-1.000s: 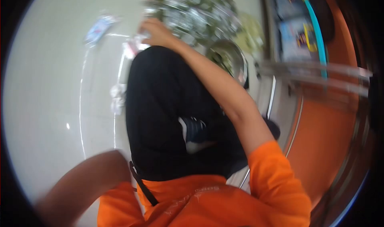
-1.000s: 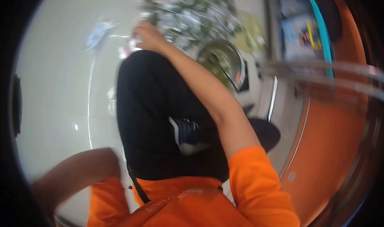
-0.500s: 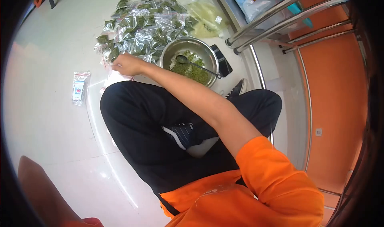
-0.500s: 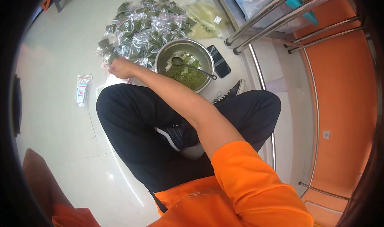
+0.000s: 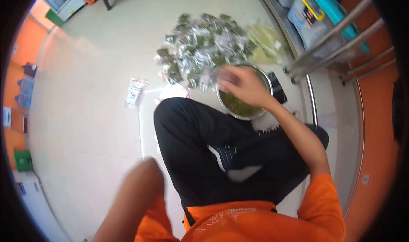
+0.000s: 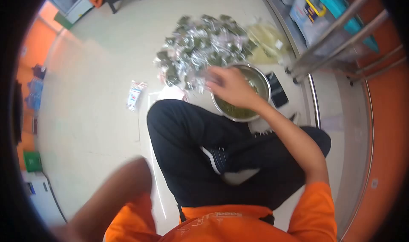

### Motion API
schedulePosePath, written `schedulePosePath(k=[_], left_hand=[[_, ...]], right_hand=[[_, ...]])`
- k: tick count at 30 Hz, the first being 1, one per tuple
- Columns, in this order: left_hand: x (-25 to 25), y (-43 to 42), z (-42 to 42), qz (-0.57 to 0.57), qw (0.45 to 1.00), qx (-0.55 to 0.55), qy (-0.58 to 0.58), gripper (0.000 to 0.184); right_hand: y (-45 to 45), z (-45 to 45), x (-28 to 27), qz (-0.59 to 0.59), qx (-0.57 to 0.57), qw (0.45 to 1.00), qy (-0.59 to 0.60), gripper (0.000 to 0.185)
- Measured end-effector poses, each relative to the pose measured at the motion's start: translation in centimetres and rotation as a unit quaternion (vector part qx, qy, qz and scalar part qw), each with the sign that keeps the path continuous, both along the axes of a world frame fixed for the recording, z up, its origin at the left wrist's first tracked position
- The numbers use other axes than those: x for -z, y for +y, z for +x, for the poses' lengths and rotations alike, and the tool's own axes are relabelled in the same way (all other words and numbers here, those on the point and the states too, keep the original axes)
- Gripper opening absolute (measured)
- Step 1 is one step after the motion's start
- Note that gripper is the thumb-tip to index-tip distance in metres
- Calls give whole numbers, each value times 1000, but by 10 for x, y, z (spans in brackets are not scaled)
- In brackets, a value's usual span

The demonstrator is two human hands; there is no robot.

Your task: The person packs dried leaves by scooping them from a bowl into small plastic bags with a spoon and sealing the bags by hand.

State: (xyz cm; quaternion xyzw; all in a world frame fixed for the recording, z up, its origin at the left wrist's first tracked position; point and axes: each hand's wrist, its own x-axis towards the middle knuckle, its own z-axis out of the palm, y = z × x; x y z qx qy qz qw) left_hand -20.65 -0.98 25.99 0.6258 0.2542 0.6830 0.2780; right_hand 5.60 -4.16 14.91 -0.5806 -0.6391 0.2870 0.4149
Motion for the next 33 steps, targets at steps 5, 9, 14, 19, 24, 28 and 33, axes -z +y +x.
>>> schedulePosePath(k=[5,9,14,19,24,28,33], left_hand=[[60,3,108,-174,946,240,134,34],[161,5,168,-293,856,365,222,30],[164,-3,187,-427,770,470,62,22],[187,-8,194,-430,775,461,43,19],[197,-15,197,-500,773,378,-95,18],[184,-26,193,-526,728,421,-125,19],[190,-29,189,-503,751,418,-92,20]], right_hand=[[-82,69,-23,-121,67,982,125,11],[-102,91,-16,-162,148,965,141,10],[-94,109,-7,-174,145,967,116,12],[-81,111,5,-180,128,975,30,22],[-80,74,-20,64,202,961,-178,36],[-85,61,3,16,142,974,-173,25],[-80,53,4,20,156,969,-190,27]])
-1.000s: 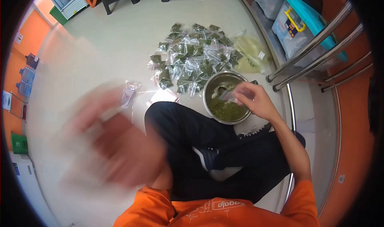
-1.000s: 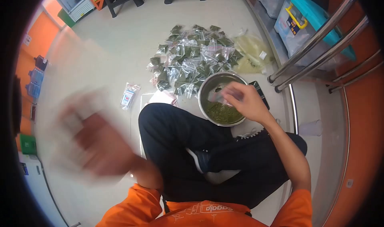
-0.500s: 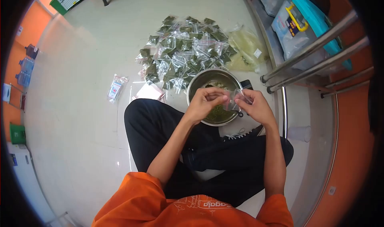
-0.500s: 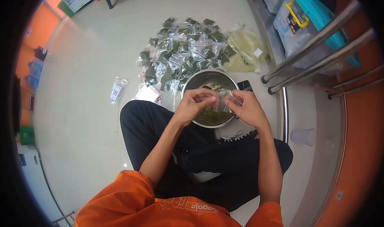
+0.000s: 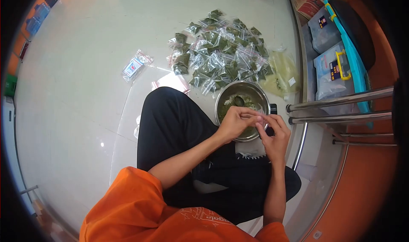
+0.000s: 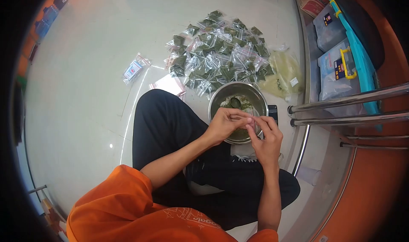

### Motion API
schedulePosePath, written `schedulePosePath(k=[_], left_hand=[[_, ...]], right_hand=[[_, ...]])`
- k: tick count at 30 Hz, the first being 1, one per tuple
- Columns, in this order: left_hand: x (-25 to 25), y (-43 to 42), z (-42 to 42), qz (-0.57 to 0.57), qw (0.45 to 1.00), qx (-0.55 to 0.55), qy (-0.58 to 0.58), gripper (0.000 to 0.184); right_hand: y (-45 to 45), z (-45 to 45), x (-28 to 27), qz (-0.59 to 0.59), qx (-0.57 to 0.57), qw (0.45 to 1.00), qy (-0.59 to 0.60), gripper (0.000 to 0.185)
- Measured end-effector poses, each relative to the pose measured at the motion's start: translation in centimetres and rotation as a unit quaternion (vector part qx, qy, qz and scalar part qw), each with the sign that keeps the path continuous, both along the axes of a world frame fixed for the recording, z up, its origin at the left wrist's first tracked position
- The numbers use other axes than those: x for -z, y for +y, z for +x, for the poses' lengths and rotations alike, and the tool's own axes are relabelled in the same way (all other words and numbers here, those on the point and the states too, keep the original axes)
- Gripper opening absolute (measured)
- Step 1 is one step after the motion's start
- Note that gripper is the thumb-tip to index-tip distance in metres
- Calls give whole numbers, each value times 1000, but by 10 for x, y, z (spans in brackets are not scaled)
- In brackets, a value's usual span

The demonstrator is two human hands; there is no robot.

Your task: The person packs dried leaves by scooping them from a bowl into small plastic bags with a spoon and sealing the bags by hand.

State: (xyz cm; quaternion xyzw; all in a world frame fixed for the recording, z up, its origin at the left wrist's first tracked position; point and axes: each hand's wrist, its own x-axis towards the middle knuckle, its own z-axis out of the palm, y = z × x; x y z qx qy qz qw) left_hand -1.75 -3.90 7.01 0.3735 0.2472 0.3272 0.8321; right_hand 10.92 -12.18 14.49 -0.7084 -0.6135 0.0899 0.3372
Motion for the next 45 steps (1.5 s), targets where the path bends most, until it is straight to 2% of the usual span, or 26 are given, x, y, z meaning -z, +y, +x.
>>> schedulePosePath(k=[4,9,11,14,21,23,27,29,33,35,38,45], left_hand=[[-4,1,-2,30,999,-12,5,18],[2,-1,2,51,998,-8,21,15],[1,-1,3,128,990,-22,48,14],[0,-1,2,146,988,-15,51,14],[-7,2,0,220,973,-14,65,15],[-6,0,4,227,971,-33,71,15],[-8,-1,3,224,963,14,152,20],[-8,1,0,314,938,8,149,26],[-4,4,1,302,944,28,130,27],[3,4,4,343,934,-8,98,23],[-2,2,6,409,903,-36,130,21],[-1,-4,15,367,916,-53,152,22]], right_hand=[[1,-2,4,15,-11,1000,-20,27],[-1,5,3,-44,12,995,85,24],[-2,8,1,-57,12,996,71,23],[-4,16,4,-65,-3,996,65,21],[-5,22,0,-130,-7,968,217,13],[-3,15,-3,-88,-1,993,78,10],[-1,3,6,-45,-3,998,49,9],[0,1,13,8,-12,1000,24,8],[0,1,13,7,-4,1000,27,8],[0,0,9,-11,5,999,36,7],[-1,2,7,-33,15,999,12,7],[0,-4,25,-2,72,995,-63,7]])
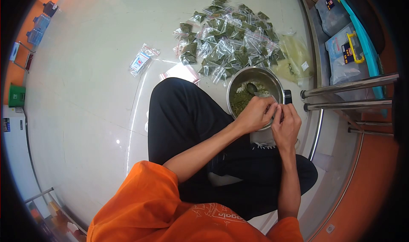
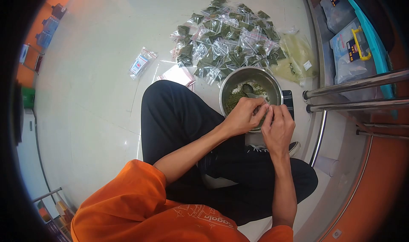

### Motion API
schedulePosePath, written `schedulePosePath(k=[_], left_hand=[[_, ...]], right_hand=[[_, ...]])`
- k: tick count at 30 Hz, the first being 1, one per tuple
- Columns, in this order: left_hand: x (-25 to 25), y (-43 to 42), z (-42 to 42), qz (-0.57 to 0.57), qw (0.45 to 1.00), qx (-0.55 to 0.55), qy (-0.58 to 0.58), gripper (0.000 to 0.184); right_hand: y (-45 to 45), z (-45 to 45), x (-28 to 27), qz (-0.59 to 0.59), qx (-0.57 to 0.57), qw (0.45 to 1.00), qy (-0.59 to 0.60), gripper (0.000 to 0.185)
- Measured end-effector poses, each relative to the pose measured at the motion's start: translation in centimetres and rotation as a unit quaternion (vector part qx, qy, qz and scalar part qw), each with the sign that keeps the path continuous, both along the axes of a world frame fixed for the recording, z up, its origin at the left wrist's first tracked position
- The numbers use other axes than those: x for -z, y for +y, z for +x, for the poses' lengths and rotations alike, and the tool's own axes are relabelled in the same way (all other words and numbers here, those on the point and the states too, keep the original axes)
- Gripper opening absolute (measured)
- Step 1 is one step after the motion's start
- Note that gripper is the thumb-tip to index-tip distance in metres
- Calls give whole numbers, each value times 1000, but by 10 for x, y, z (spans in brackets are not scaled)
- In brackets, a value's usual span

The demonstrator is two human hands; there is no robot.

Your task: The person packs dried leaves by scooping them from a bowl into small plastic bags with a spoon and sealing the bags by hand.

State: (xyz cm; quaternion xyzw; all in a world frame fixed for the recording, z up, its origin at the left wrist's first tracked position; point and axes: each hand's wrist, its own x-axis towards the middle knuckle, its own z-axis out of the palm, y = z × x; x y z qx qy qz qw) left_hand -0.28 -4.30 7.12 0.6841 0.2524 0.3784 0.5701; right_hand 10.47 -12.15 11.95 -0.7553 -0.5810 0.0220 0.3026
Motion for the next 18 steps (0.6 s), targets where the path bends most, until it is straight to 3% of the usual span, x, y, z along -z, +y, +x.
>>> schedulePosePath(k=[3,7,9,13,18], left_hand=[[3,-5,-1,3,1000,11,22,22],[2,-13,-4,-14,1000,13,17,25],[3,-3,-8,-84,994,-46,47,28],[0,3,-10,-67,994,-50,65,29],[0,-1,-11,-52,994,12,97,28]], right_hand=[[3,11,3,7,27,995,-91,7],[5,9,-12,-18,57,998,30,6],[8,-4,-16,75,-21,997,14,8],[1,-7,-8,11,-94,995,-3,18],[0,12,2,-61,-51,992,99,27]])
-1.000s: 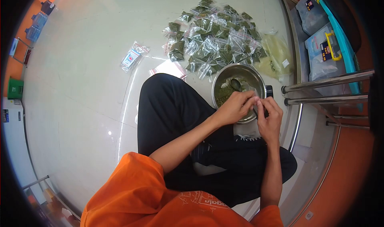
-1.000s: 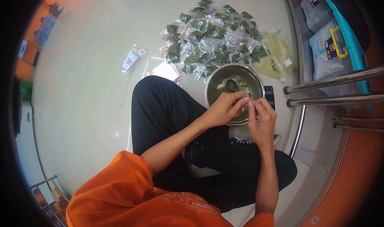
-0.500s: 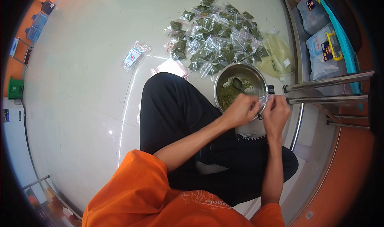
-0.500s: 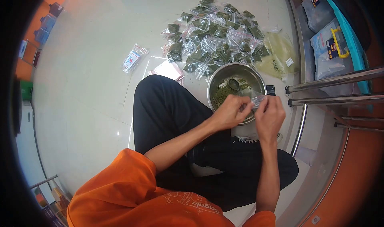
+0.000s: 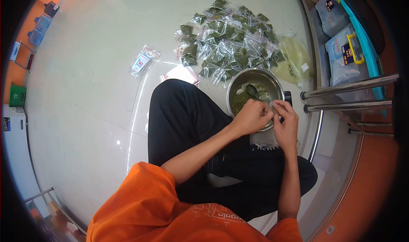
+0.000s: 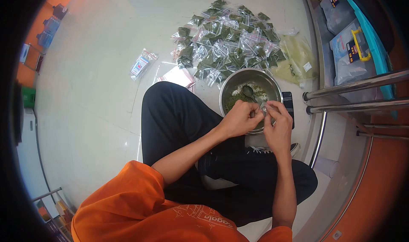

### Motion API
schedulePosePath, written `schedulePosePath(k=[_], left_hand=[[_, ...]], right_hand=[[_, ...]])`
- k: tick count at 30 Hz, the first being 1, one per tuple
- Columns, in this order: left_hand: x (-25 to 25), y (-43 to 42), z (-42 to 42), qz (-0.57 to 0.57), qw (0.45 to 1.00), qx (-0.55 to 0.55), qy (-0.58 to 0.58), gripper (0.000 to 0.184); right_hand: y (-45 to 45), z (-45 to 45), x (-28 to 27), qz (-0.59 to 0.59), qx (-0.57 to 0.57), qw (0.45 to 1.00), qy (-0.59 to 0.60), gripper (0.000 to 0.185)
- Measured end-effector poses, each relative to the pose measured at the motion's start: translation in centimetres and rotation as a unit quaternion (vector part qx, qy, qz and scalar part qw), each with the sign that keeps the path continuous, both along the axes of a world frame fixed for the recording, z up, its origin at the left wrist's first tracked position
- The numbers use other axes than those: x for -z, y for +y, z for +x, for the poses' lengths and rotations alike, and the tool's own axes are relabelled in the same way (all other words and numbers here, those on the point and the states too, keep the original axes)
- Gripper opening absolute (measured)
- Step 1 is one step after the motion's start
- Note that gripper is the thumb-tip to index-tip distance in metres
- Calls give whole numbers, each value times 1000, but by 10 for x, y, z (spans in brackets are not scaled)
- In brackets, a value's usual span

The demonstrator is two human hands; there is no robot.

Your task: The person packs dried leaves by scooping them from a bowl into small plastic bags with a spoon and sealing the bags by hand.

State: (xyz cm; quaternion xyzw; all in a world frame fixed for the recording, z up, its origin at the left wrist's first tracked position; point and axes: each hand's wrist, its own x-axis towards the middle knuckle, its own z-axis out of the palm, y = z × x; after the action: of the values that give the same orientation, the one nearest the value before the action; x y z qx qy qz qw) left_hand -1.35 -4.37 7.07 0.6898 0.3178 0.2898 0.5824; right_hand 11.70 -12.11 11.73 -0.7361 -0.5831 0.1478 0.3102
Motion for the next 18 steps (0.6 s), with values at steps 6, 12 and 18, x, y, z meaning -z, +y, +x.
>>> schedulePosePath(k=[6,12,18], left_hand=[[-3,3,-4,36,991,130,-2,26],[-11,23,-10,279,957,68,-34,63],[10,10,1,431,899,64,48,61]], right_hand=[[-7,20,7,-67,-11,994,80,26],[-4,13,4,-5,77,990,120,35],[-6,8,26,4,-18,982,187,21]])
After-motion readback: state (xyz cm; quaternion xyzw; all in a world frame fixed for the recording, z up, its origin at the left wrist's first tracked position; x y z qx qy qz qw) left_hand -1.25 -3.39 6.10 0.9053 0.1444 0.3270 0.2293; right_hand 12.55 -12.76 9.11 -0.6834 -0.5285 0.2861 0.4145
